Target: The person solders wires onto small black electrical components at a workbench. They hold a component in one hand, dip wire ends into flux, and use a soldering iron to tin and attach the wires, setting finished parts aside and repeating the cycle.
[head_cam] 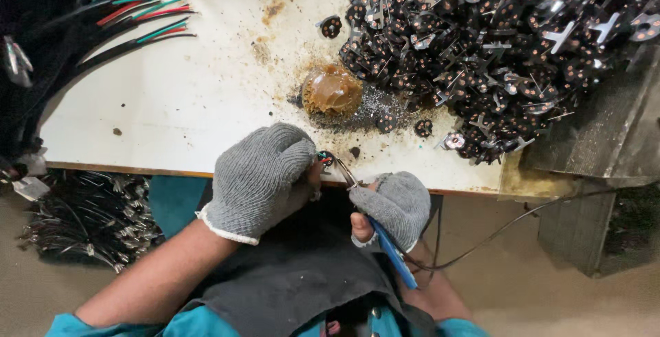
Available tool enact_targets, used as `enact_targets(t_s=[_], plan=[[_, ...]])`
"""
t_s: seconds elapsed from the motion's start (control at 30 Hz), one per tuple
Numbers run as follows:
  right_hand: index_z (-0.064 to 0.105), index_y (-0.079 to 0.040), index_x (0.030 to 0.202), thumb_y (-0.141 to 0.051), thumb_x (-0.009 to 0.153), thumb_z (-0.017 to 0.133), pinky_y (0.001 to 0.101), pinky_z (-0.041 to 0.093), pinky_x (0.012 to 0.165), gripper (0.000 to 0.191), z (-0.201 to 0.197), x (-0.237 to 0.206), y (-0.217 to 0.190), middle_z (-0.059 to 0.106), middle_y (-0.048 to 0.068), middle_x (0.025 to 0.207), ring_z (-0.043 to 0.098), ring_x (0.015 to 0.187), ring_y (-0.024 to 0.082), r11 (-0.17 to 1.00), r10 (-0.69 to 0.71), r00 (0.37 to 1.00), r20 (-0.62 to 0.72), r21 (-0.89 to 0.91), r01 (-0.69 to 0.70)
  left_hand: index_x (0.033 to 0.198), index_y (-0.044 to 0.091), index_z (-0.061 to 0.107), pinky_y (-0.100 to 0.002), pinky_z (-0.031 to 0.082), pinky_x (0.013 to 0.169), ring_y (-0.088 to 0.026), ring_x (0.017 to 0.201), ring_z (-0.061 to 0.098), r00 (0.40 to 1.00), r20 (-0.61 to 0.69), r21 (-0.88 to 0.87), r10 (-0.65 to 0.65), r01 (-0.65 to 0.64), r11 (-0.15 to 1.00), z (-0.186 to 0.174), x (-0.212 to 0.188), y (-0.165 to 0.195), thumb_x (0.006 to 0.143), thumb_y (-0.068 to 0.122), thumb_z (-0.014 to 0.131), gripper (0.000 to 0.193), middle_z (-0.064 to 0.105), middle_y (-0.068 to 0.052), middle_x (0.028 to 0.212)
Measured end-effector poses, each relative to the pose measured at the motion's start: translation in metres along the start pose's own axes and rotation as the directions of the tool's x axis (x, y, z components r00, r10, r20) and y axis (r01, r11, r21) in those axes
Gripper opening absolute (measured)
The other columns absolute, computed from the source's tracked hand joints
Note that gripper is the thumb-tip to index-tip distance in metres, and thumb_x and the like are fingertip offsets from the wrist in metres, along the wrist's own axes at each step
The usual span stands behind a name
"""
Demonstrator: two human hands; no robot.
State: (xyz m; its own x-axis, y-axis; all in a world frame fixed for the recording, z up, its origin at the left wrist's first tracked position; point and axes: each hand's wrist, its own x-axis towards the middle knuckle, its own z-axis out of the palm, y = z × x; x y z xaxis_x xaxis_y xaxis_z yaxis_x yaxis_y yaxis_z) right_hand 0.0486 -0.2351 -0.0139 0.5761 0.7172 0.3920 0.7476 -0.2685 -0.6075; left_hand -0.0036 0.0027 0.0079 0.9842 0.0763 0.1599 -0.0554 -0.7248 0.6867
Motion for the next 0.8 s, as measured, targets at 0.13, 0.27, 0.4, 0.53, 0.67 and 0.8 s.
enact_targets(t_s=[0.13,0.27,0.4,0.53,0.67,0.8], plan=[[0.074,-0.01,0.102,-0.022,0.087,0.072,0.0418,0.048,0.063,0.02,0.002,-0.006,0.006,0.063,0.006,0.079,0.063,0.068,0.028,1.0,0.0,0.999,0.042,-0.019,0.001,0.085,0.012,0.063,-0.042,0.053,0.065,-0.03,0.08,0.066,1.0,-0.006,0.005,-0.002,0.002,1.0,0.0,0.002,0.0,0.077,0.021,0.08,0.021,0.066,-0.006,0.093],[0.074,-0.012,0.102,-0.023,0.087,0.072,0.0437,0.049,0.068,0.018,-0.003,-0.007,0.001,0.064,0.005,0.079,0.065,0.072,0.027,0.997,0.071,0.987,0.141,-0.026,-0.068,0.084,0.012,0.063,-0.042,0.053,0.065,-0.03,0.08,0.066,1.0,0.023,-0.007,-0.017,0.017,1.0,0.0,0.002,-0.002,0.075,0.022,0.081,0.022,0.066,-0.006,0.093],[0.078,-0.014,0.1,-0.026,0.076,0.076,0.0422,0.046,0.059,0.027,-0.002,-0.006,0.009,0.067,0.004,0.075,0.064,0.067,0.027,0.988,-0.038,0.96,0.277,-0.132,0.077,0.088,0.012,0.066,-0.041,0.053,0.063,-0.029,0.081,0.067,0.999,0.035,0.007,-0.014,0.014,1.0,0.0,0.002,-0.004,0.077,0.022,0.08,0.02,0.067,-0.007,0.096],[0.078,-0.015,0.093,-0.03,0.072,0.08,0.0439,0.044,0.053,0.026,-0.002,-0.007,0.017,0.063,0.005,0.067,0.061,0.06,0.028,0.986,-0.058,0.93,0.364,-0.124,0.11,0.091,0.012,0.067,-0.041,0.054,0.066,-0.03,0.083,0.067,1.0,0.019,-0.029,-0.014,0.014,0.999,0.0,0.002,-0.005,0.077,0.022,0.079,0.021,0.066,-0.007,0.097],[0.074,-0.017,0.098,-0.031,0.073,0.078,0.0446,0.046,0.055,0.03,-0.002,-0.011,0.016,0.064,0.005,0.071,0.062,0.061,0.029,0.983,-0.031,0.943,0.331,-0.16,0.088,0.09,0.012,0.068,-0.042,0.053,0.062,-0.029,0.079,0.066,0.999,0.044,0.008,-0.019,0.018,1.0,0.002,0.002,-0.005,0.077,0.024,0.08,0.02,0.066,-0.007,0.094],[0.075,-0.017,0.103,-0.026,0.075,0.081,0.0422,0.045,0.051,0.03,0.002,-0.015,0.016,0.063,0.004,0.069,0.061,0.058,0.027,0.99,-0.079,0.938,0.336,-0.083,0.113,0.089,0.012,0.067,-0.042,0.054,0.065,-0.03,0.082,0.067,0.999,0.031,0.006,-0.008,0.008,1.0,0.002,0.001,-0.006,0.075,0.025,0.079,0.023,0.066,-0.007,0.095]])
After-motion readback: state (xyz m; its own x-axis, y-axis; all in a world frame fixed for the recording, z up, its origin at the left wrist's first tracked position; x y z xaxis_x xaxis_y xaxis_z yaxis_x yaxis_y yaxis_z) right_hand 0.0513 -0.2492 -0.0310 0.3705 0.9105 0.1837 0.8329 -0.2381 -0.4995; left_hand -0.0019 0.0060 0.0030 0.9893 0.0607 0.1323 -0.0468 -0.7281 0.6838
